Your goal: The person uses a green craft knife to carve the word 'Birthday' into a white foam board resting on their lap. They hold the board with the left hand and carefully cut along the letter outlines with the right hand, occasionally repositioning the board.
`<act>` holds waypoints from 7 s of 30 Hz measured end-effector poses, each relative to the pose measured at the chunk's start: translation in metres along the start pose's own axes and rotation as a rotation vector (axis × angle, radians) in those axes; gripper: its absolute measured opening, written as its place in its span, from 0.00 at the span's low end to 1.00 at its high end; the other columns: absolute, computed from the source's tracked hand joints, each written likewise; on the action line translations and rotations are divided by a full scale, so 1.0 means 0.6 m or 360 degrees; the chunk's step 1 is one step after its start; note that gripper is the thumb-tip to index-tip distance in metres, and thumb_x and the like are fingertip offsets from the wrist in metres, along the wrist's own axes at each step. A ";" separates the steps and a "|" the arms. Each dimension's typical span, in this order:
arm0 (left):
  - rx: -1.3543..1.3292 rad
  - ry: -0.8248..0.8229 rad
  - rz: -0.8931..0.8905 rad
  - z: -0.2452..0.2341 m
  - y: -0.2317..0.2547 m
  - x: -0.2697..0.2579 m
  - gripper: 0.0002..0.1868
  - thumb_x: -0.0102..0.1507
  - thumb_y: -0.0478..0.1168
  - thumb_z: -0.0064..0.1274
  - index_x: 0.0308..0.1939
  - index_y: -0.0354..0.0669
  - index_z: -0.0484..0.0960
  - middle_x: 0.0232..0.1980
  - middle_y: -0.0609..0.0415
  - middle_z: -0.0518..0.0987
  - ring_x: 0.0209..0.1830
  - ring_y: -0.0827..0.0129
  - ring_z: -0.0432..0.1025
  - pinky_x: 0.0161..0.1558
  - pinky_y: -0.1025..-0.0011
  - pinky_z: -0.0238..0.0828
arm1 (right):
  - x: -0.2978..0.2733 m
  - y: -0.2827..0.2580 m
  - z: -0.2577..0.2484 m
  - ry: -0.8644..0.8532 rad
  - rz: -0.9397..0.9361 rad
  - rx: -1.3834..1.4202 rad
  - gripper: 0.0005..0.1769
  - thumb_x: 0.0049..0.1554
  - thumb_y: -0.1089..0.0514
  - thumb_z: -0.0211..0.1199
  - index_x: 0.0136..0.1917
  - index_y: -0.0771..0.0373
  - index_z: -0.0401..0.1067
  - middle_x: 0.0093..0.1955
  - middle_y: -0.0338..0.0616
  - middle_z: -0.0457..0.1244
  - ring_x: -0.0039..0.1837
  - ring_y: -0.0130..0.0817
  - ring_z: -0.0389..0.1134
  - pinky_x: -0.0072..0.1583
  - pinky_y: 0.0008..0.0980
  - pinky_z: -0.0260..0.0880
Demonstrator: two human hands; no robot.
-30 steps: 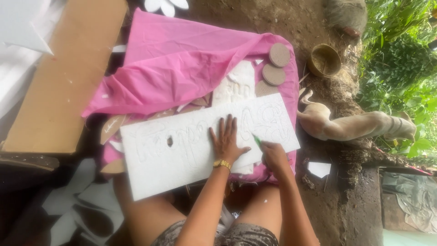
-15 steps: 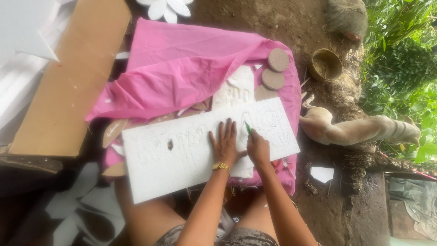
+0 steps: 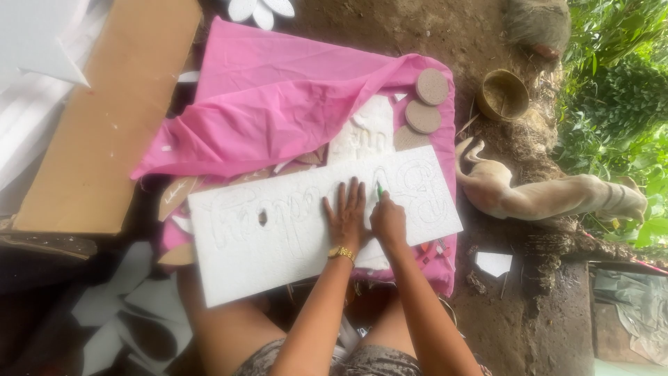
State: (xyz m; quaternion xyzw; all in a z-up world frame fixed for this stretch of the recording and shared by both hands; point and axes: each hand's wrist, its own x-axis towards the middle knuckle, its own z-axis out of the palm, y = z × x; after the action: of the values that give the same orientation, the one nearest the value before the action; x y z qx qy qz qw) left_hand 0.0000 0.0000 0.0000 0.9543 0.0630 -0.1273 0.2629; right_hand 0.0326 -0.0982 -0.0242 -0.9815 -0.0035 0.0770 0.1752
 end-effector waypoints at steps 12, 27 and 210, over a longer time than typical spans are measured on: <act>-0.0064 0.0048 0.0021 -0.006 0.000 -0.003 0.54 0.49 0.49 0.62 0.74 0.56 0.46 0.78 0.61 0.41 0.77 0.60 0.36 0.69 0.40 0.28 | -0.015 0.030 0.015 -0.0094 -0.0092 -0.0090 0.15 0.56 0.63 0.49 0.56 0.67 0.66 0.35 0.60 0.67 0.41 0.56 0.71 0.39 0.51 0.74; -0.0125 -0.0008 0.0006 0.003 -0.007 0.006 0.60 0.46 0.68 0.59 0.74 0.56 0.45 0.78 0.61 0.40 0.77 0.61 0.34 0.70 0.41 0.25 | -0.033 0.014 -0.039 -0.0362 0.0036 0.0070 0.17 0.57 0.62 0.51 0.60 0.62 0.65 0.37 0.54 0.68 0.43 0.50 0.72 0.42 0.46 0.74; -0.2514 -0.0206 0.0237 -0.184 0.047 -0.048 0.13 0.53 0.37 0.65 0.38 0.38 0.79 0.29 0.45 0.80 0.26 0.61 0.77 0.30 0.62 0.78 | -0.080 0.050 -0.492 0.0986 -0.0543 0.1777 0.10 0.61 0.55 0.53 0.47 0.63 0.71 0.46 0.43 0.52 0.48 0.29 0.50 0.52 0.27 0.51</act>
State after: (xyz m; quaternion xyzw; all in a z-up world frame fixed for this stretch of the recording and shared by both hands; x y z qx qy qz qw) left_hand 0.0008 0.0318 0.1131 0.4780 0.0553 -0.0822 0.8728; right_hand 0.0298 -0.2294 0.2465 -0.7057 -0.0679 -0.2475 0.6604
